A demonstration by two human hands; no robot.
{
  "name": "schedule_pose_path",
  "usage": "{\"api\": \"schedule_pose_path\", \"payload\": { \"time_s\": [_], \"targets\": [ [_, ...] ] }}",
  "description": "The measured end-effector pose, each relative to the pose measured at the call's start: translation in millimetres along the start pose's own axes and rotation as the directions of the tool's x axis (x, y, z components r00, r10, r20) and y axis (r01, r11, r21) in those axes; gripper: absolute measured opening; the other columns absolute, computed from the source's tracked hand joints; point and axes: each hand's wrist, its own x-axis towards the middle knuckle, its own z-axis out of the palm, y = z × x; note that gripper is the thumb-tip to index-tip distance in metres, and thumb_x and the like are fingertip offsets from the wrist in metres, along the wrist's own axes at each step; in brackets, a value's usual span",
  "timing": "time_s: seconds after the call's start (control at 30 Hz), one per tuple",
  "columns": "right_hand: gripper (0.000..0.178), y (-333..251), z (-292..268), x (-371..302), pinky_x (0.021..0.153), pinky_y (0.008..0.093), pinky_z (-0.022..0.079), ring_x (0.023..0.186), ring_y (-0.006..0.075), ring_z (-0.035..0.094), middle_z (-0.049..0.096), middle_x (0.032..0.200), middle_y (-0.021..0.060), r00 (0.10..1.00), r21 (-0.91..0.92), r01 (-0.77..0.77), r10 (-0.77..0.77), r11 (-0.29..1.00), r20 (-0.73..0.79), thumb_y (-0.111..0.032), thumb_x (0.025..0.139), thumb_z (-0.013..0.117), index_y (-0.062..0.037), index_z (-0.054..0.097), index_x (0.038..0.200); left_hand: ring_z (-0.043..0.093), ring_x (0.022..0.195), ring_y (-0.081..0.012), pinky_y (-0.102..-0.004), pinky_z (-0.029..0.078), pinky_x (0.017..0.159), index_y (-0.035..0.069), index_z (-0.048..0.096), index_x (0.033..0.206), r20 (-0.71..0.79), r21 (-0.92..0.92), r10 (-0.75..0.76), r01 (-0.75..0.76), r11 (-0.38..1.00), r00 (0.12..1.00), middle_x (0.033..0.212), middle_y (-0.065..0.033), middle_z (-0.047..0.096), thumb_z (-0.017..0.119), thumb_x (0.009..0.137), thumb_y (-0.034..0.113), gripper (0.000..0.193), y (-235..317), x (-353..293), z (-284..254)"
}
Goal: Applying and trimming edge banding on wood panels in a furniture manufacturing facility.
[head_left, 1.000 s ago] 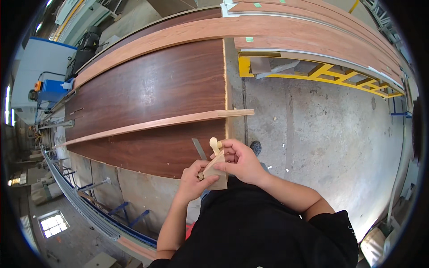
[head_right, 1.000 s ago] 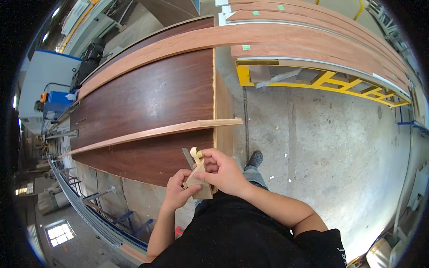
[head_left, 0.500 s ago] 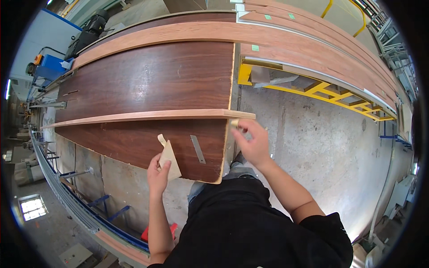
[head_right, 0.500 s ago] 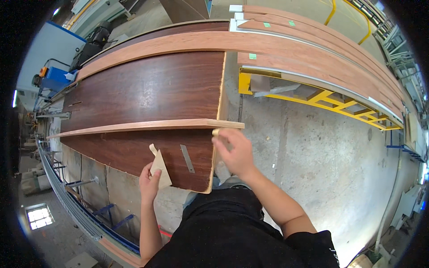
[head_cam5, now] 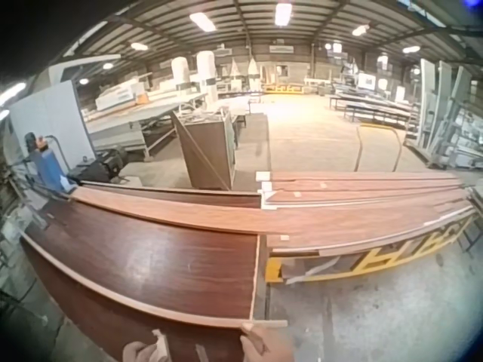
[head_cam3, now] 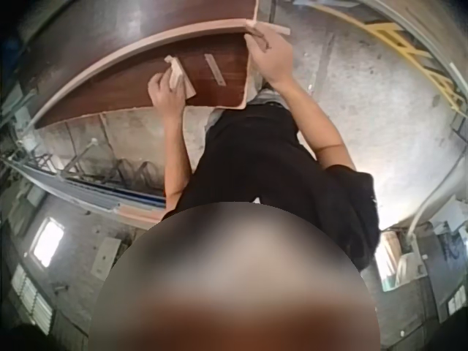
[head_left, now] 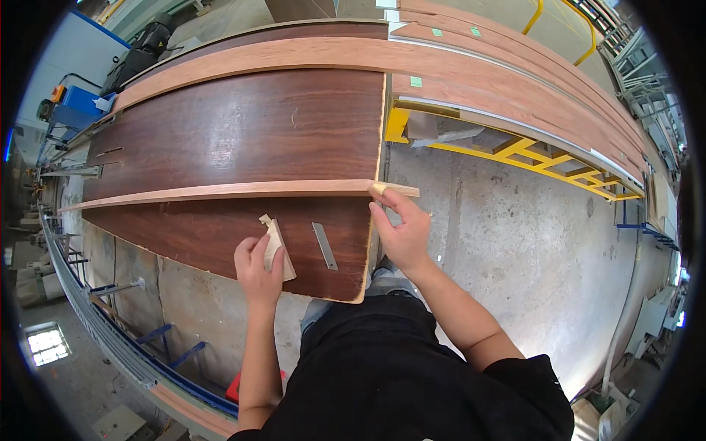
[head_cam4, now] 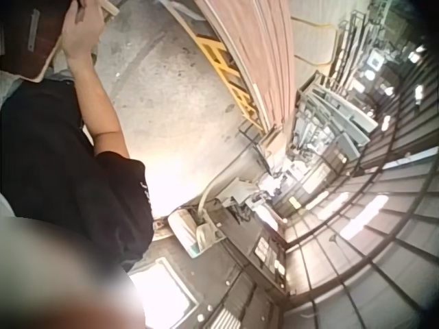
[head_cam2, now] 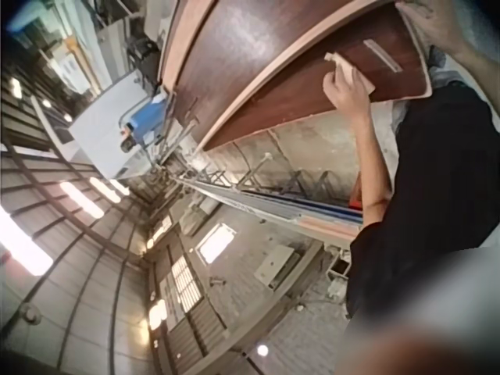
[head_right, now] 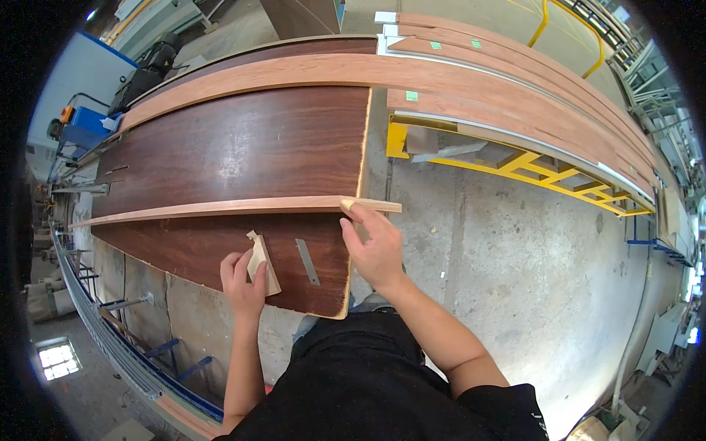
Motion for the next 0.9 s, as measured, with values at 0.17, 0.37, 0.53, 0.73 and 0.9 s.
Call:
{"api": "schedule_pose_path", "payload": {
  "time_s": [0.17, 0.37, 0.53, 0.73, 0.9],
  "targets": [
    [0.026, -8, 0, -22, 0.074, 0.031, 0.054, 0.083, 0.02, 0.069, 0.072, 0.092, 0.0114, 0.999, -0.072, 0.042, -0.044, 0.997, -0.028, -0.003, 0.082, 0.073, -0.0001, 0.067, 0.107, 0.058, 0.095, -0.0304, -0.0396, 0.048, 0.082, 0.006, 0.07, 0.105, -0.04, -0.114, 0.216, -0.22, 0.969, 0.976, 0.106, -0.012, 0.061, 0.077, 0.077, 0.007, 0.029, 35, 68, -1],
    [0.043, -1, 42, -64, 0.075, 0.0406, 0.048, 0.085, 0.031, 0.06, 0.062, 0.091, 0.0129, 0.975, -0.364, 0.106, -0.025, 0.925, 0.22, -0.019, 0.077, 0.078, -0.0034, 0.065, 0.116, 0.06, 0.089, -0.0283, -0.0391, 0.047, 0.078, 0.011, 0.07, 0.109, 0.082, -0.261, 0.615, -0.578, 0.773, 0.784, 0.099, -0.0068, 0.064, 0.075, 0.078, 0.013, 0.032, 71, 138, 26],
    [0.063, -16, 61, -82, 0.08, 0.0434, 0.041, 0.097, 0.032, 0.055, 0.056, 0.104, 0.0128, 0.98, -0.569, 0.06, 0.059, 0.82, 0.188, -0.03, 0.073, 0.08, -0.0045, 0.059, 0.126, 0.059, 0.084, -0.0261, -0.0376, 0.049, 0.076, 0.015, 0.068, 0.115, 0.222, -0.379, 0.8, -0.707, 0.597, 0.557, 0.096, -0.0052, 0.062, 0.069, 0.082, 0.016, 0.032, 69, 156, 52],
    [0.076, -19, 46, -101, 0.079, 0.0434, 0.046, 0.096, 0.0337, 0.056, 0.055, 0.107, 0.0149, 0.966, -0.565, -0.222, 0.257, 0.794, -0.019, -0.024, 0.067, 0.087, -0.0027, 0.054, 0.132, 0.06, 0.093, -0.032, -0.0393, 0.051, 0.08, 0.016, 0.066, 0.123, 0.434, -0.5, 0.83, -0.674, 0.545, 0.349, 0.1, -0.0106, 0.061, 0.065, 0.084, 0.004, 0.041, 73, 178, 55],
    [0.068, 10, 37, -117, 0.07, 0.0346, 0.052, 0.076, 0.0243, 0.061, 0.058, 0.091, 0.0115, 0.921, -0.244, -0.39, 0.37, 0.888, -0.122, -0.01, 0.072, 0.082, -0.0007, 0.052, 0.132, 0.061, 0.093, -0.0324, -0.0367, 0.05, 0.08, 0.011, 0.065, 0.12, 0.379, -0.686, 0.862, -0.524, 0.506, 0.337, 0.101, -0.0134, 0.06, 0.062, 0.086, 0.001, 0.035, 67, 183, 65]
  ]
}}
